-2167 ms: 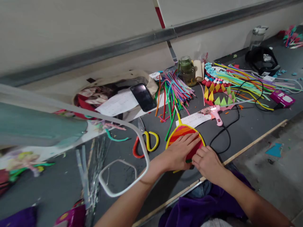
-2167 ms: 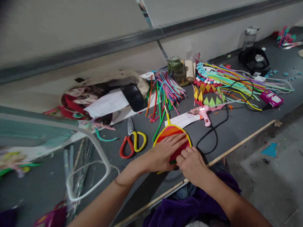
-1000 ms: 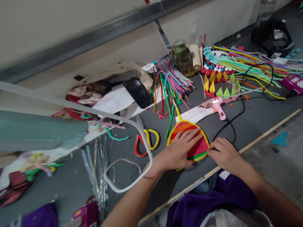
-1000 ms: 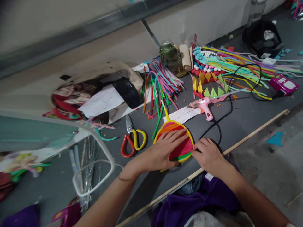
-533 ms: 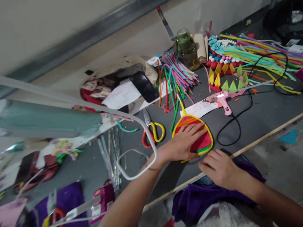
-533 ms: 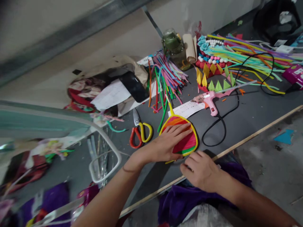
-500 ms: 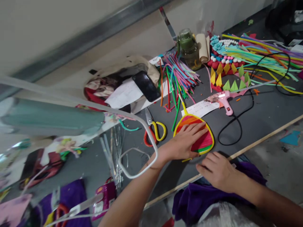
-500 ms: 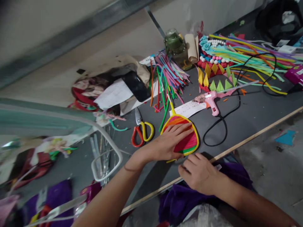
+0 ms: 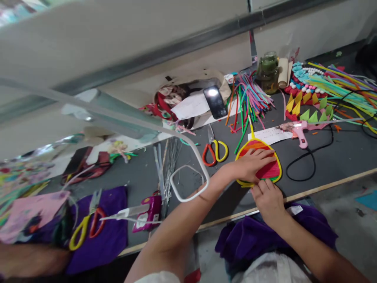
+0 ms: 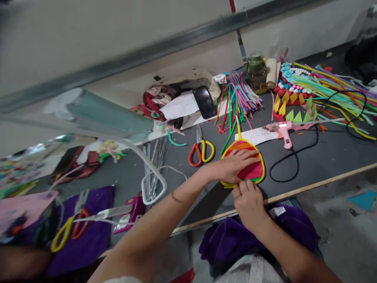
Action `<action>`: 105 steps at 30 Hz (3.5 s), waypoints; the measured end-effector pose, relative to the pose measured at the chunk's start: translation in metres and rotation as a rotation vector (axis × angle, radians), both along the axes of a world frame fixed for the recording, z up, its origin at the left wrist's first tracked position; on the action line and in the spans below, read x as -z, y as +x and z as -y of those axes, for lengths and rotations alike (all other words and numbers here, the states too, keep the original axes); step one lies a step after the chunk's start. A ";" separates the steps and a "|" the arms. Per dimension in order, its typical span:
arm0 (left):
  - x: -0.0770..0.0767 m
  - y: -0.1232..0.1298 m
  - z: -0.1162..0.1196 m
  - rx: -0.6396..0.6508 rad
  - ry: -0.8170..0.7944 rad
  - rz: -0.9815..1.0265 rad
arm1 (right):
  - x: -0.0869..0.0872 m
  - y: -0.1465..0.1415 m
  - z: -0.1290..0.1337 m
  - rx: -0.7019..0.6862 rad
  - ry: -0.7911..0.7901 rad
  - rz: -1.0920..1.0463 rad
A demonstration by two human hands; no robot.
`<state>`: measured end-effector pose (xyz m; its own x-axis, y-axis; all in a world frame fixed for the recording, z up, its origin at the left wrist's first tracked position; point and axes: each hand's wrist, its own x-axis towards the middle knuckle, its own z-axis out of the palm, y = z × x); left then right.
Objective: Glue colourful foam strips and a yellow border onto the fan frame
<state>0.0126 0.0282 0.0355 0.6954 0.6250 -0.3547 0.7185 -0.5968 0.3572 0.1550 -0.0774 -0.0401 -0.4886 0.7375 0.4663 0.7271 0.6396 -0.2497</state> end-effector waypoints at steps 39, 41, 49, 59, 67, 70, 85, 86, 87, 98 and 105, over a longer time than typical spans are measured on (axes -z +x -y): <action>-0.003 -0.005 0.013 -0.093 0.014 0.023 | -0.005 0.291 -0.043 0.800 -0.117 0.130; -0.003 -0.007 0.014 -0.091 -0.006 0.021 | -0.016 0.248 -0.058 0.596 -0.081 0.019; -0.004 -0.004 0.009 -0.028 -0.085 -0.063 | -0.040 0.136 -0.099 0.281 -0.104 -0.242; -0.005 -0.019 0.016 0.030 -0.047 -0.066 | -0.023 0.112 -0.168 0.391 -0.217 -0.043; 0.001 -0.017 0.020 0.077 -0.028 -0.115 | -0.038 0.101 -0.189 0.442 -0.517 -0.025; 0.005 -0.017 0.019 0.088 -0.026 -0.108 | -0.043 0.104 -0.191 0.433 -0.626 -0.208; -0.009 -0.011 0.033 0.147 0.214 -0.082 | -0.061 0.133 -0.142 -0.013 -1.362 -0.943; -0.009 -0.010 0.034 0.148 0.227 -0.090 | -0.058 0.132 -0.140 -0.017 -1.385 -0.941; -0.009 -0.009 0.034 0.150 0.234 -0.101 | -0.056 0.132 -0.137 -0.016 -1.404 -0.943; -0.004 -0.012 0.028 0.184 0.255 -0.107 | -0.047 0.127 -0.133 -0.027 -1.488 -0.894; -0.001 -0.013 0.027 0.171 0.251 -0.105 | -0.040 0.126 -0.131 -0.014 -1.515 -0.855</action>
<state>-0.0007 0.0008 0.0364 0.7655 0.5795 -0.2796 0.6254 -0.7722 0.1120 0.2815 0.0536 -0.0004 -0.5034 0.7269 -0.4672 0.0779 -0.5004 -0.8623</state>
